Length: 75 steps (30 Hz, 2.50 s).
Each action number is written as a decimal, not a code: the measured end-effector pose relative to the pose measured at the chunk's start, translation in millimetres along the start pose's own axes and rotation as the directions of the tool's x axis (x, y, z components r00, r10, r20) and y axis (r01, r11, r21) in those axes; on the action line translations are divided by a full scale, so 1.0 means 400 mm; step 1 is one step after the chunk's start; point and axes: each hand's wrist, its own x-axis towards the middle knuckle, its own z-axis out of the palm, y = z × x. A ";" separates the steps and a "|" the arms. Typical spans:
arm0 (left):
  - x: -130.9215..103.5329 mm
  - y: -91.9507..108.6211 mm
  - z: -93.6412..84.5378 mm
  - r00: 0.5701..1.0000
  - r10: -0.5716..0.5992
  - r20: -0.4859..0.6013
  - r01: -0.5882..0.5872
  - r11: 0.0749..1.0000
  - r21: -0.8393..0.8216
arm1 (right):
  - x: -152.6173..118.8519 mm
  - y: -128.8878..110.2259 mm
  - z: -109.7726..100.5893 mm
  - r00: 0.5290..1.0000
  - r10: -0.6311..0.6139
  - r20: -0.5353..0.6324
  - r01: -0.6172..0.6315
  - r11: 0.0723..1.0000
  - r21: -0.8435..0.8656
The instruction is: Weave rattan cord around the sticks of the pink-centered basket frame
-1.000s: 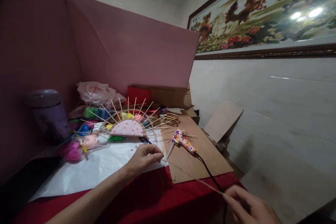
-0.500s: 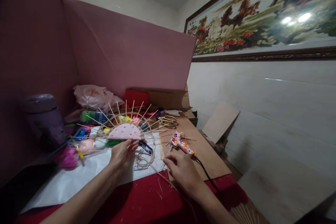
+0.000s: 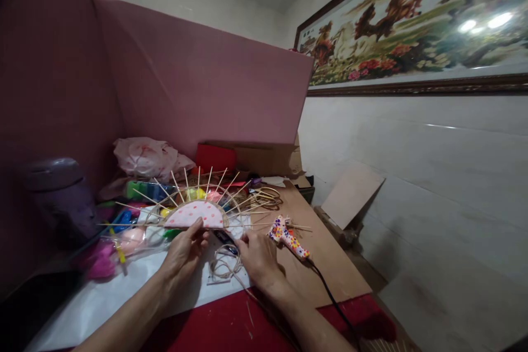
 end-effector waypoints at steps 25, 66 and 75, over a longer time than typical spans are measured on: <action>-0.091 0.024 0.059 0.950 -0.089 0.301 0.156 0.966 -0.207 | -0.109 -0.019 -0.092 0.998 0.041 0.046 -0.060 0.484 0.873; -0.077 0.036 0.060 0.977 0.026 0.210 0.005 0.990 -0.143 | -0.132 0.066 -0.195 0.818 -0.333 -0.469 0.362 0.932 -0.032; -0.061 0.023 0.045 0.967 0.054 0.251 -0.027 0.994 -0.110 | -0.173 0.089 -0.287 0.749 -0.418 -0.514 0.321 0.908 -0.271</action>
